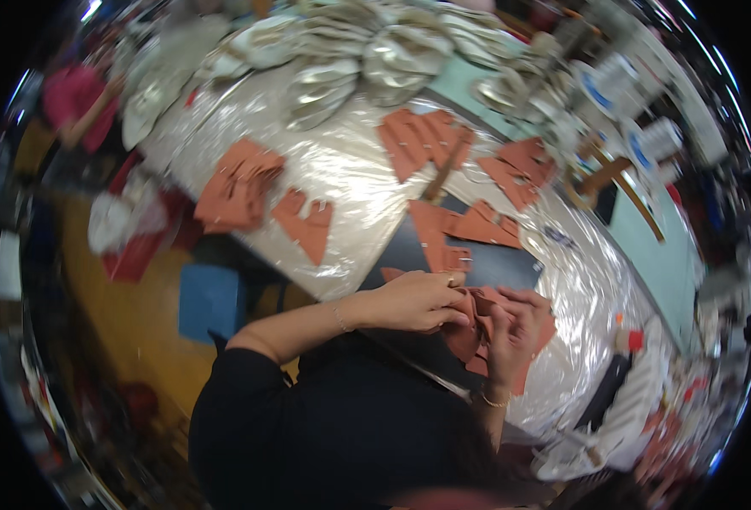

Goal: The person repeatedly picks up reddish-brown leather pieces and metal buckles, aligns them, and secures them with pins. The person stacks the finished assemblies on the table and continues the process with additional pieces.

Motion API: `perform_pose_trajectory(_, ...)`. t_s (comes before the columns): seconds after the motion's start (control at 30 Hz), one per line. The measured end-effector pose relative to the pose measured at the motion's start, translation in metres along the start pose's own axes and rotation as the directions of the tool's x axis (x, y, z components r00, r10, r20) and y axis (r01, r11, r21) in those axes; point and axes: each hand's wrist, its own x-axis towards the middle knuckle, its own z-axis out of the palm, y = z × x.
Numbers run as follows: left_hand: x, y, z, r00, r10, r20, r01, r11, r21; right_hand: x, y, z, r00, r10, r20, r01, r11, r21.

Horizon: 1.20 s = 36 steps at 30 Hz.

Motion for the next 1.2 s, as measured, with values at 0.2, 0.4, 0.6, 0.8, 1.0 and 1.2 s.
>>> perform_pose_trajectory(0.2,-0.036,-0.009,-0.068,0.92,-0.29,-0.264,0.378,0.838,0.395,0.015,0.001,-0.022,0.983,0.078,-0.167,-0.063,0.994,0.092)
perform_pose_trajectory(0.4,-0.115,-0.06,-0.192,0.619,-0.147,-0.772,0.374,0.919,0.125,0.004,0.01,-0.01,0.997,0.071,0.018,-0.073,0.994,0.081)
perform_pose_trajectory(0.6,-0.252,-0.145,-0.21,0.373,-0.68,-0.631,0.487,0.722,-0.491,0.005,0.014,-0.017,0.987,0.159,0.026,-0.161,0.978,0.134)
perform_pose_trajectory(0.8,-0.306,-0.183,-0.209,0.278,-0.742,-0.61,0.537,0.646,-0.542,0.017,0.011,-0.038,0.985,0.15,-0.088,-0.139,0.984,0.115)
perform_pose_trajectory(1.0,-0.344,-0.229,-0.208,0.198,-0.812,-0.549,0.665,0.523,-0.533,0.014,0.021,-0.075,0.924,0.163,-0.345,-0.222,0.965,-0.14)
perform_pose_trajectory(1.2,-0.361,-0.268,-0.233,0.26,-0.768,-0.585,0.936,0.35,-0.043,0.01,0.028,-0.125,0.851,0.039,-0.523,-0.229,0.925,-0.303)
